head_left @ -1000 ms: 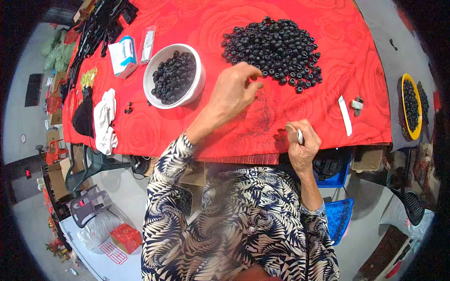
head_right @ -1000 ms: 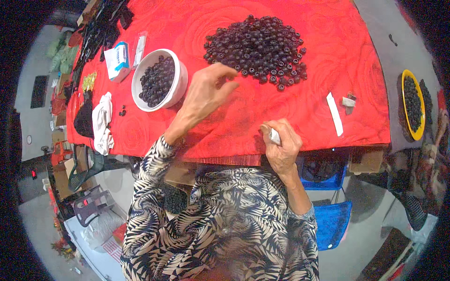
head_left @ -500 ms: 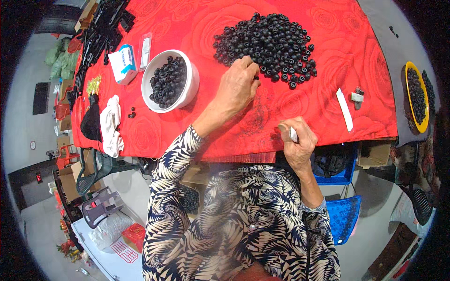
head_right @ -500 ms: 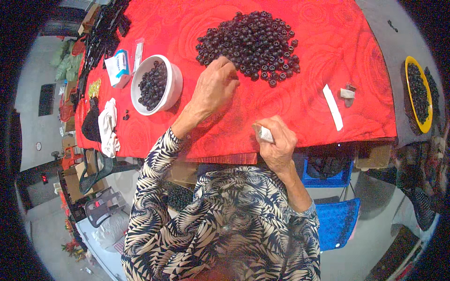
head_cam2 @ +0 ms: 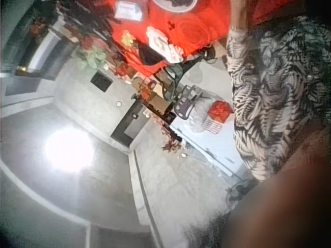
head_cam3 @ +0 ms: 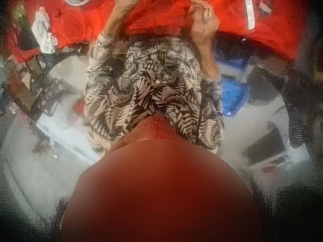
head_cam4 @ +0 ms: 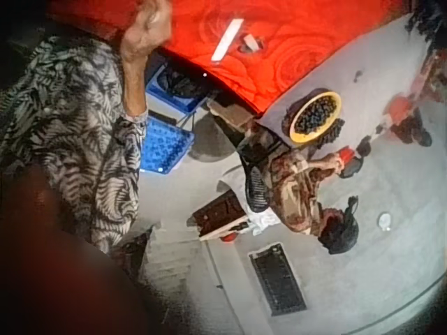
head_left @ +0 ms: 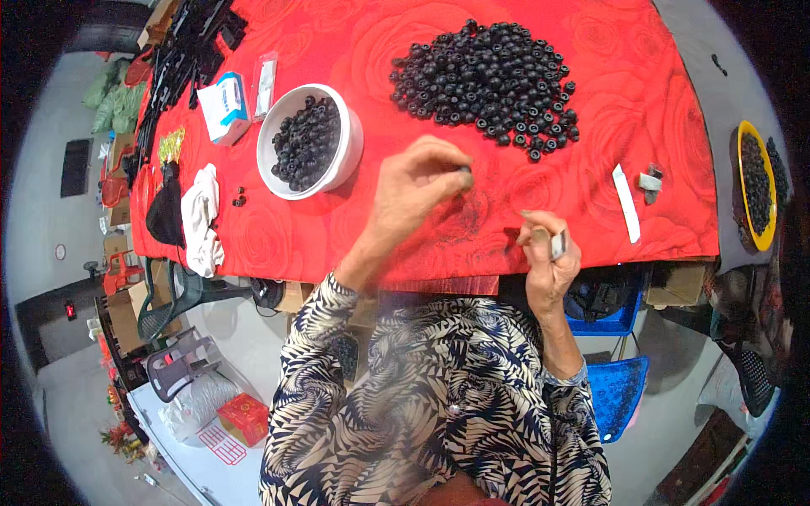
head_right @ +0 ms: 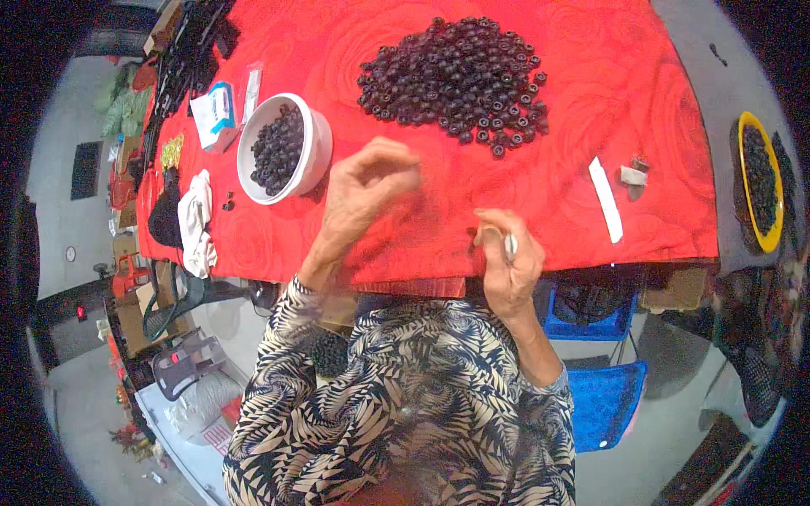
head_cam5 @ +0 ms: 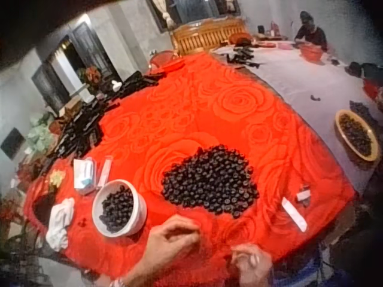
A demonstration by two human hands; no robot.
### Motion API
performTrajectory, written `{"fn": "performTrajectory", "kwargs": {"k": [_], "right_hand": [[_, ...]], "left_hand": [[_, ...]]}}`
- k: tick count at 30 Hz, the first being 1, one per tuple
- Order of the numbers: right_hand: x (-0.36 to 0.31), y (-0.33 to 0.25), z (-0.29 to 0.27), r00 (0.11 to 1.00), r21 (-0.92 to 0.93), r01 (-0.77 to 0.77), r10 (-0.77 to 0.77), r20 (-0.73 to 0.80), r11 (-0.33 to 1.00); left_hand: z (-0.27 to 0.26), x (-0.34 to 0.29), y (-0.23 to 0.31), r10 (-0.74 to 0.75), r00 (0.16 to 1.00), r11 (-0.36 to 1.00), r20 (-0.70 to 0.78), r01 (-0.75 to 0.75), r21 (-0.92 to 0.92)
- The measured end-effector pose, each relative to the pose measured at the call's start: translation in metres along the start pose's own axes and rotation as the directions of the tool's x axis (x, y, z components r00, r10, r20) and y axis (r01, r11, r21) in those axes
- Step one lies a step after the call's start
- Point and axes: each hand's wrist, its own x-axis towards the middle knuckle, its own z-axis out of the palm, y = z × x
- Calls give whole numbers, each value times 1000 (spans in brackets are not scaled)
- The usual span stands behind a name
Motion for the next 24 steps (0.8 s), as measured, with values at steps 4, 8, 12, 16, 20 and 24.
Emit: {"fn": "performTrajectory", "kwargs": {"k": [4,8,12,16,20,24], "right_hand": [[8,-19,7,987,-52,-149,152,59,988],[18,-22,19,984,-183,61,-28,178,981],[24,-30,32,973,-107,0,24,228,994],[24,-29,43,966,-151,103,-63,252,983],[23,-27,47,954,-187,172,-116,275,967],[22,-27,50,957,-194,163,-107,271,967]], "left_hand": [[0,-30,-7,-247,967,763,55,229,-605],[4,-46,-16,-351,929,507,117,294,-810],[6,-54,-21,-351,922,378,163,299,-876],[10,-55,-27,-346,920,341,182,304,-890],[14,-56,-19,-354,908,281,223,331,-901],[13,-60,-25,-341,905,198,254,334,-922]]}}
